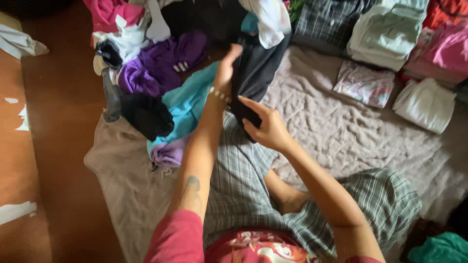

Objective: The person sits cross-legged on a bed and folds various clothing items by hand, including jeans, shorts, a hoodie, and a child's shirt. Each item is smoothed, folded, and placed into a growing stack on the bed.

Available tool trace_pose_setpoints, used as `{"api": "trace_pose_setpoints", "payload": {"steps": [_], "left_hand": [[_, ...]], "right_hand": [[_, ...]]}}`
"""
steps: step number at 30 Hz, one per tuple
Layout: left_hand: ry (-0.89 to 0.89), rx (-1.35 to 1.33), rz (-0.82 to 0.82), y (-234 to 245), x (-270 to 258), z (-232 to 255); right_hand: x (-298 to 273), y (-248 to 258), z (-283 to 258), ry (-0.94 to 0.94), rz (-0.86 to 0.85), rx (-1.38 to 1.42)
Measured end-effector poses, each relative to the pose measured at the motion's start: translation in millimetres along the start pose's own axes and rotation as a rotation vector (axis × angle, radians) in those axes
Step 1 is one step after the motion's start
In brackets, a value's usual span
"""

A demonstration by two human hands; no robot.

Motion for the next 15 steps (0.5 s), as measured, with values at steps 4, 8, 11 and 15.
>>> {"api": "trace_pose_setpoints", "payload": {"steps": [4, 8, 11, 15], "left_hand": [[-0.195, 0.701, 0.181, 4, 19, 8], [-0.138, 0.136, 0.163, -1, 24, 9], [-0.156, 0.046, 0.102, 2, 29, 11], [-0.204, 0.318, 0.241, 27, 45, 21]], "right_hand": [[-16, -5, 24, 0.349, 0.111, 0.36], [-24, 3, 73, 0.204, 0.166, 0.846], [-34, 7, 94, 0.189, 0.163, 1.063], [-37, 11, 105, 0.187, 0.147, 1.181]]}}
Point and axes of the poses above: each hand's wrist, its own x-axis towards the middle knuckle, its own y-axis out of the back of the hand, z = x × y, the point moved 3 cm from there along x, towards the middle knuckle, and after that the axes turned 10 degrees about -z, right-handed, at the moved point
